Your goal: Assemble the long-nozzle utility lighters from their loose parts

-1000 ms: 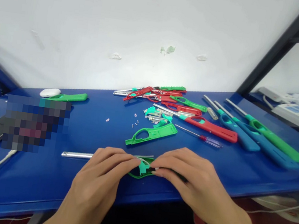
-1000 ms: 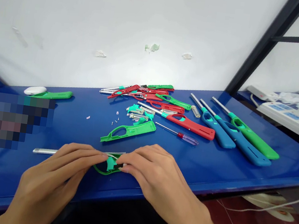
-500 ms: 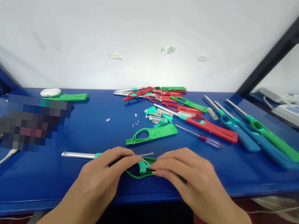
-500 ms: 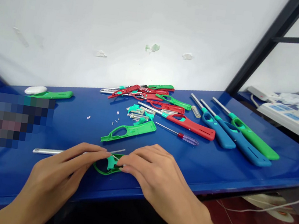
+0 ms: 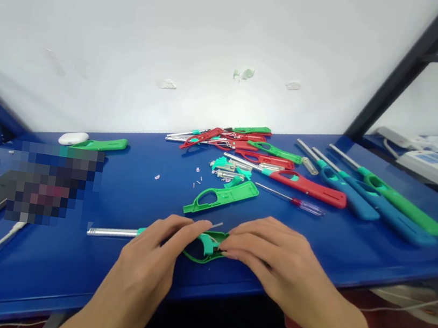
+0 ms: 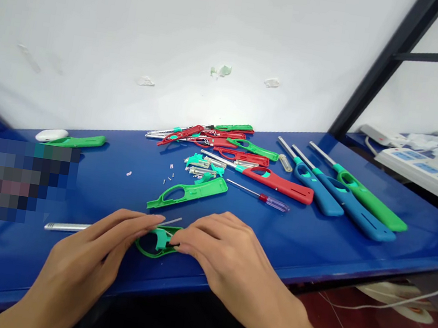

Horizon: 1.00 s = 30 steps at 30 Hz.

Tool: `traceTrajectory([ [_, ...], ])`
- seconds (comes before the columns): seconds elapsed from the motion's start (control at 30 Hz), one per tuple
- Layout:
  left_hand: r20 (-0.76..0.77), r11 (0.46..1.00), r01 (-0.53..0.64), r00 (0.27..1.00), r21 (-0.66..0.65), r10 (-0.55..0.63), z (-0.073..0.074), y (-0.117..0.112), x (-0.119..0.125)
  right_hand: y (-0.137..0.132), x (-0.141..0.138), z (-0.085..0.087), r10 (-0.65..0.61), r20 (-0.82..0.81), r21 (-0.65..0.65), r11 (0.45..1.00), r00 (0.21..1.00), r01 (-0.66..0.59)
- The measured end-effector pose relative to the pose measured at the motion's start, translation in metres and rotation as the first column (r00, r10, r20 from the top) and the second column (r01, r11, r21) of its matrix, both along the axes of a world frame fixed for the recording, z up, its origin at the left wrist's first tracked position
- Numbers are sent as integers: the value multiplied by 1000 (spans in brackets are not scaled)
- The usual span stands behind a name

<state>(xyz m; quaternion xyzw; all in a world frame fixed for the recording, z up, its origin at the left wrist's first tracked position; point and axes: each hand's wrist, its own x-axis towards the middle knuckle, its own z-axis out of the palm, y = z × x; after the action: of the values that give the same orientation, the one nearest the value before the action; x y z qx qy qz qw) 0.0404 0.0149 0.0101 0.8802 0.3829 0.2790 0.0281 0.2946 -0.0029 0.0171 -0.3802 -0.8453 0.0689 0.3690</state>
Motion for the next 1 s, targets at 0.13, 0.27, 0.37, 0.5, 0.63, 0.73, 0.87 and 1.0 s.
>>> traceTrajectory([
  [0.13,25,1000,-3,1000,-10,4,0,1,2,-1,1,0,-2,3,19,1000,1000,2],
  [0.27,29,1000,14,999,4,-14,0,3,4,-3,2,-1,-1,9,21,1000,1000,1],
  [0.37,26,1000,16,1000,3,-16,0,3,3,-2,1,-1,-2,15,14,1000,1000,2],
  [0.5,15,1000,8,1000,-16,-7,-1,3,1,-2,1,-1,-3,12,21,1000,1000,3],
  [0.63,6,1000,0,1000,-28,0,-2,1,0,-1,1,-1,-2,8,21,1000,1000,2],
  [0.73,0,999,5,1000,-40,-5,-1,1,-1,-1,1,-2,7,0,9,1000,1000,-7],
  [0.87,-1,999,38,999,16,-38,0,1,1,0,1,-2,15,-44,-19,1000,999,-16],
  [1.0,-6,991,91,996,95,-91,4,-5,4,1,1,-3,20,-94,-24,999,995,-22],
])
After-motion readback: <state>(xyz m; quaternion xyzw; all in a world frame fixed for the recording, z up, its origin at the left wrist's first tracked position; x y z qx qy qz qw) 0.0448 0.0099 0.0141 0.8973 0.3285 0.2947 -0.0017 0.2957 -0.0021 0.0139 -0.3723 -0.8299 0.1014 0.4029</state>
